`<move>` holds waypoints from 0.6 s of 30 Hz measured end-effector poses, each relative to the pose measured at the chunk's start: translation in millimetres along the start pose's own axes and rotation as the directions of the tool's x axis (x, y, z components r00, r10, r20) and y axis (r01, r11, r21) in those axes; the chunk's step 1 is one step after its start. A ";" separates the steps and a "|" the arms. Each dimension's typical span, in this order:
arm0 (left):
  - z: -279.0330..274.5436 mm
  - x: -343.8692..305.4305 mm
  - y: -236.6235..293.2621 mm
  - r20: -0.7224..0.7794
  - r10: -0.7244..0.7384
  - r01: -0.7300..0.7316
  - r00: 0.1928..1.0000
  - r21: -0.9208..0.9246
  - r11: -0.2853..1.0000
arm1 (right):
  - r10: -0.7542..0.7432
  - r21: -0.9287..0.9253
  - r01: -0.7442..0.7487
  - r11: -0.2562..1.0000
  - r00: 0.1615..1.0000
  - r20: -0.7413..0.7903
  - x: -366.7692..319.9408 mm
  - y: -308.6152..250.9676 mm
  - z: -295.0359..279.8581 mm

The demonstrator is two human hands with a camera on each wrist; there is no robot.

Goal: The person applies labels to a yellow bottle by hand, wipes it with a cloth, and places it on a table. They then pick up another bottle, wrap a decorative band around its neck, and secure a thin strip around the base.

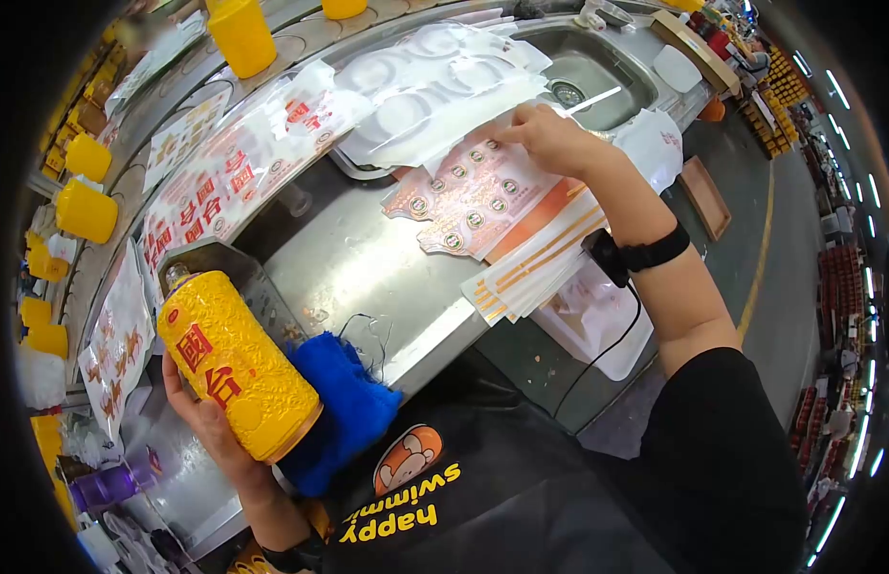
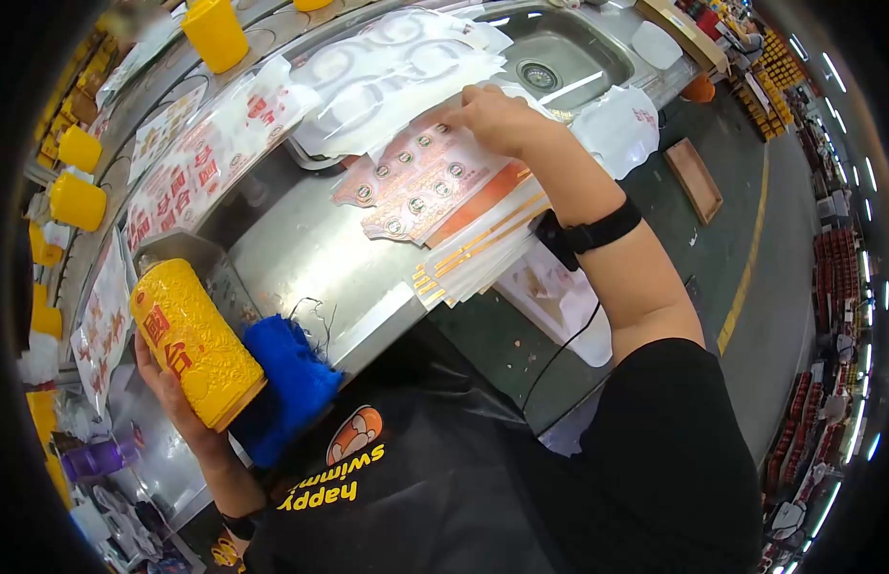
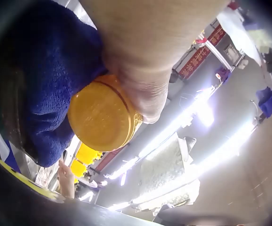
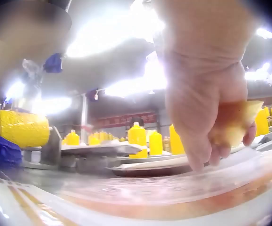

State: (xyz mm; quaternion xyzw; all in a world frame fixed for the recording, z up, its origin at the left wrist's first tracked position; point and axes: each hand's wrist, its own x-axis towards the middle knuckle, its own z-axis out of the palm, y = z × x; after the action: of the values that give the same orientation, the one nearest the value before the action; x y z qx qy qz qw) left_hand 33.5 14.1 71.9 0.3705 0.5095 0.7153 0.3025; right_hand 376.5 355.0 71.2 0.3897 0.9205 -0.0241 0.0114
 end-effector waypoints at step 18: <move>0.9 -1.2 -5.7 -0.035 0.022 -0.022 0.999 0.015 1.000 | 0.425 -0.157 -0.420 0.894 0.905 -0.002 -23.5 62.8 -11.1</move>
State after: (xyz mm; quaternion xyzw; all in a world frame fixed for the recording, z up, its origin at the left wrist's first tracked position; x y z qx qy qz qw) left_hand 35.2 15.2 66.4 0.3655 0.5159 0.7213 0.2829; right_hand 437.9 382.4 81.0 0.5779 0.8126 0.0439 0.0614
